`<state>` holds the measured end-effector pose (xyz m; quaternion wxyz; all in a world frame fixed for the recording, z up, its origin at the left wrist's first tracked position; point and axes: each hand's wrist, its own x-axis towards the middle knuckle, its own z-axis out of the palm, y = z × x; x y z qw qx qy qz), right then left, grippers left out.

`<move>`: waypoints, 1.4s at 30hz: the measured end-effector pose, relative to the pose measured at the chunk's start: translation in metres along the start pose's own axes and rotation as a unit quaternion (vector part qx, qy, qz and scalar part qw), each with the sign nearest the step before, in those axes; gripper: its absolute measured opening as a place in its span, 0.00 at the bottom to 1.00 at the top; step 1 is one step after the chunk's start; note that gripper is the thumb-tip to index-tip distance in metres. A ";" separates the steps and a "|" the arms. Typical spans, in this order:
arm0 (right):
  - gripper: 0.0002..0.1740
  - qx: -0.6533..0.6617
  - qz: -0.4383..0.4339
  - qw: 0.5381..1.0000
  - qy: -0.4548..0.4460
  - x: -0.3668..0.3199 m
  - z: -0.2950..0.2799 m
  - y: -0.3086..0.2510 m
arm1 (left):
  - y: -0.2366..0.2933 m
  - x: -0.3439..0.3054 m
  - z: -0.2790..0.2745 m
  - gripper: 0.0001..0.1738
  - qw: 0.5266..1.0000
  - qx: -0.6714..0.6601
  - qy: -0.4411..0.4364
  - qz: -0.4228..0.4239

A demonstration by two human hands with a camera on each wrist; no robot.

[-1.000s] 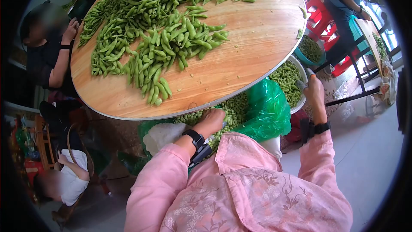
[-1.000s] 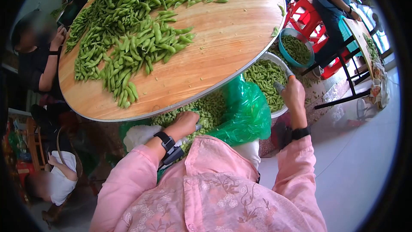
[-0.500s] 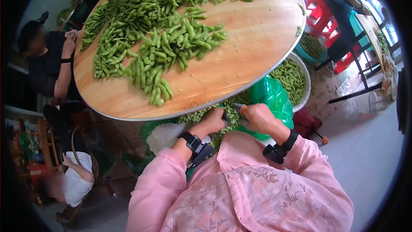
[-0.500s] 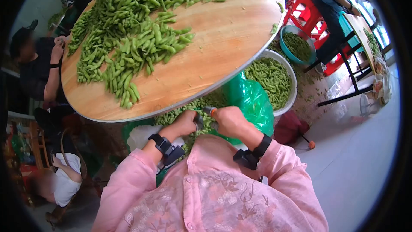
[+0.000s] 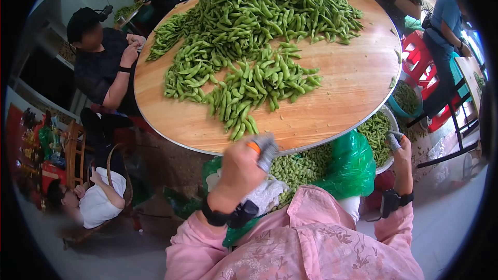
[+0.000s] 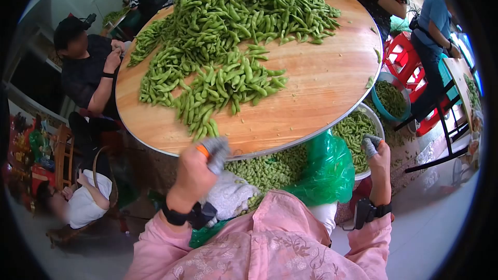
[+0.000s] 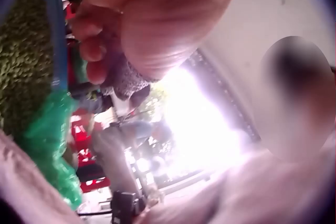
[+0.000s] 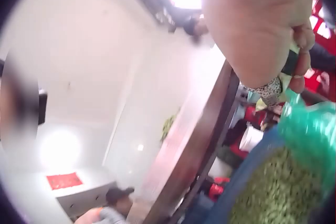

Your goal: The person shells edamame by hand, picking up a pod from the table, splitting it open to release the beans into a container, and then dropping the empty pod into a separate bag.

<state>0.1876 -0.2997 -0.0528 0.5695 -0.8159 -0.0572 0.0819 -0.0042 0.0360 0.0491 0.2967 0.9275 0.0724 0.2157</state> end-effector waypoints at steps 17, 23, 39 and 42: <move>0.12 0.136 -0.022 0.969 -0.204 -0.033 0.065 -0.049 | -0.038 0.061 -0.025 0.08 0.949 0.238 -0.177 0.112; 0.11 0.102 -0.032 0.966 -0.235 -0.040 0.082 -0.059 | -0.034 0.064 -0.028 0.06 0.948 0.213 -0.220 0.086; 0.10 0.162 -0.036 0.927 -0.336 -0.057 0.119 -0.099 | -0.028 0.055 -0.036 0.12 0.977 0.155 -0.131 0.058; 0.10 0.176 -0.030 0.925 -0.337 -0.060 0.121 -0.098 | -0.035 0.053 -0.021 0.11 0.965 0.217 -0.124 0.074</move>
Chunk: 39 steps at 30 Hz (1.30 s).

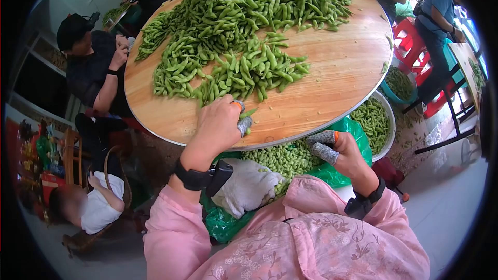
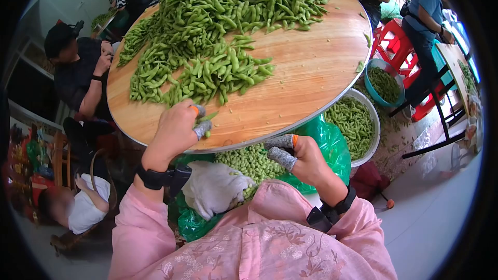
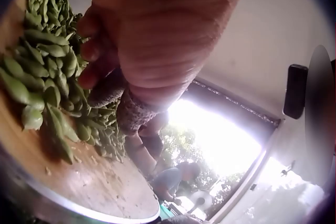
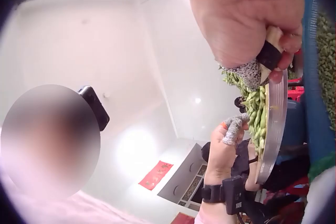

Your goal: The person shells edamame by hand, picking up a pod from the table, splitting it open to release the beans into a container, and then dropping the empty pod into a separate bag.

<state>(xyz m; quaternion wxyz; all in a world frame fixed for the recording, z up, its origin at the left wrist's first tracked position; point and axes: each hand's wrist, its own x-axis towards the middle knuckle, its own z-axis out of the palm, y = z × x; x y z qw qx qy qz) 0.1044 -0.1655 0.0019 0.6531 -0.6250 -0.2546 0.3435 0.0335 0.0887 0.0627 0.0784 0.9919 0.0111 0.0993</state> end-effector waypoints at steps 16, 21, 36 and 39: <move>0.12 0.103 -0.058 0.993 -0.002 0.012 0.017 -0.028 | 0.079 -0.019 0.022 0.06 0.699 -0.694 0.014 -0.172; 0.07 0.130 -0.066 0.988 -0.048 0.007 0.017 -0.032 | 0.088 -0.025 0.031 0.05 0.667 -0.717 0.050 -0.196; 0.09 0.063 -0.088 0.994 -0.018 0.011 0.019 -0.012 | 0.093 -0.037 0.044 0.07 0.609 -0.771 0.061 -0.176; 0.09 0.090 -0.076 0.993 -0.021 0.014 0.021 -0.009 | 0.094 -0.038 0.046 0.11 0.710 -0.679 0.078 -0.172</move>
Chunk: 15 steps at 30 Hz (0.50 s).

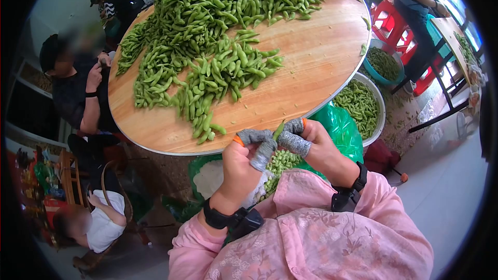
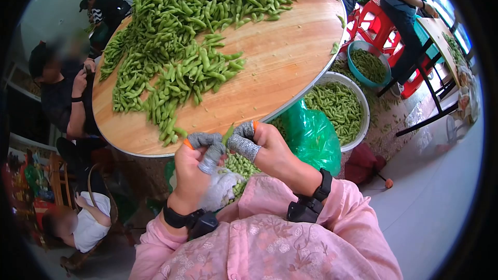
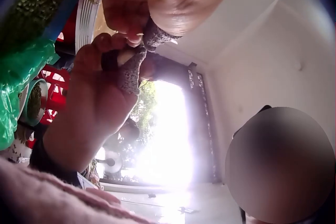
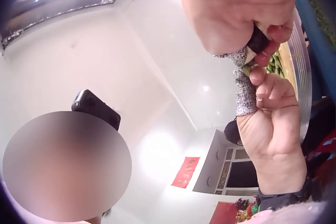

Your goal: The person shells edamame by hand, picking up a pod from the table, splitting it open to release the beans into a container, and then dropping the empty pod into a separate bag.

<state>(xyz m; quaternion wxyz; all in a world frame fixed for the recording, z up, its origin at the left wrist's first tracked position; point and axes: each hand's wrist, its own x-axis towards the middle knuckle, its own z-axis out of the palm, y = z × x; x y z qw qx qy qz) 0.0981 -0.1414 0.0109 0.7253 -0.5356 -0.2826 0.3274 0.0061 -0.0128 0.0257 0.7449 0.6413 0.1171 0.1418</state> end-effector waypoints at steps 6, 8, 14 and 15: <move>0.08 0.053 0.010 0.999 -0.005 -0.004 0.003 -0.009 | -0.004 0.002 -0.011 0.20 0.736 0.576 -0.042 0.353; 0.08 0.057 -0.003 0.998 -0.011 -0.004 0.004 -0.008 | -0.008 0.005 -0.012 0.16 0.777 0.525 -0.049 0.343; 0.07 -0.083 -0.076 0.994 -0.019 -0.007 -0.004 0.000 | -0.009 -0.002 -0.002 0.07 0.979 0.179 -0.047 0.091; 0.06 -0.139 -0.083 0.987 -0.014 -0.007 -0.005 0.000 | -0.009 -0.003 -0.005 0.07 0.995 0.075 -0.048 -0.036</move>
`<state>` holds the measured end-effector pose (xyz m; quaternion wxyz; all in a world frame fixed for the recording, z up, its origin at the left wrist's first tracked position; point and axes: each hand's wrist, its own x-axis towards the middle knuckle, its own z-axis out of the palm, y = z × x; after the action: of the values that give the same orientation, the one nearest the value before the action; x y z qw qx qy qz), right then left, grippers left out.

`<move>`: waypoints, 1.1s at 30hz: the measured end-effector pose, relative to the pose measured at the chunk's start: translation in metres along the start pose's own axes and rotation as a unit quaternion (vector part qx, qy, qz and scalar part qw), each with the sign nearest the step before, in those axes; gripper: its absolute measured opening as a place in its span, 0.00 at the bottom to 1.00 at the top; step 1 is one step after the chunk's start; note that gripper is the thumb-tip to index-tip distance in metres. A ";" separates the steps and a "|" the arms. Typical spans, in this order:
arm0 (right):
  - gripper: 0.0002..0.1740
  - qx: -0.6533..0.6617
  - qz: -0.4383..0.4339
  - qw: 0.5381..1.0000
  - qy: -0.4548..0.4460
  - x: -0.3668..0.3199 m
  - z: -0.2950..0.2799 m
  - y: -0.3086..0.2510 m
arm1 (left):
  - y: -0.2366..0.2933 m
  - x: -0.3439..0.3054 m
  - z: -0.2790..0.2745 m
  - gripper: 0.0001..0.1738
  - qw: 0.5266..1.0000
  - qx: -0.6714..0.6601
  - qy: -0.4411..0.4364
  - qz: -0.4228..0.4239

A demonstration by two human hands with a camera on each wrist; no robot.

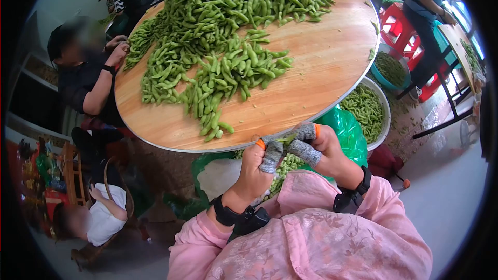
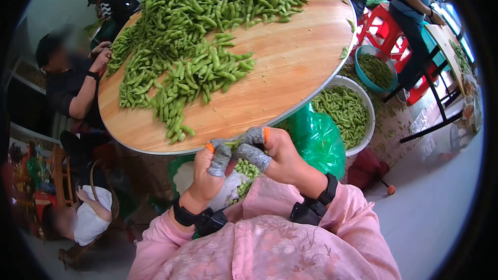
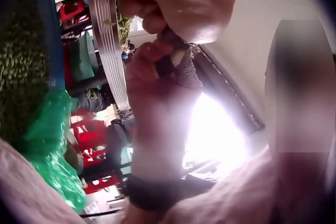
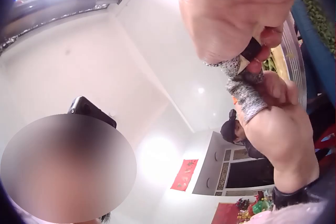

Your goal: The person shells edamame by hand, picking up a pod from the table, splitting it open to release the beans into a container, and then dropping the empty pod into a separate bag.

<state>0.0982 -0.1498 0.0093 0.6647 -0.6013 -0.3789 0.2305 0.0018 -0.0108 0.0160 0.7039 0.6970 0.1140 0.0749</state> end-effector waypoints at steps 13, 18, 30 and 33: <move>0.09 -0.226 -0.068 0.972 -0.005 -0.008 0.003 -0.001 | -0.026 -0.001 0.006 0.10 0.964 0.239 0.034 0.112; 0.05 -0.362 0.026 0.893 0.268 -0.030 -0.091 0.022 | 0.010 -0.001 -0.021 0.11 0.824 0.480 0.162 0.254; 0.09 -0.134 0.081 0.968 0.195 -0.032 -0.080 0.002 | 0.028 0.027 -0.056 0.13 0.723 0.668 0.148 0.097; 0.11 -0.032 0.113 0.989 0.085 -0.016 -0.043 -0.012 | 0.024 0.029 -0.056 0.10 0.749 0.636 0.108 0.149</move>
<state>0.1203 -0.1912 0.0179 0.6447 -0.6784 -0.2577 0.2403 0.0165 0.0515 0.0377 0.0607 0.9789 0.1057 0.1639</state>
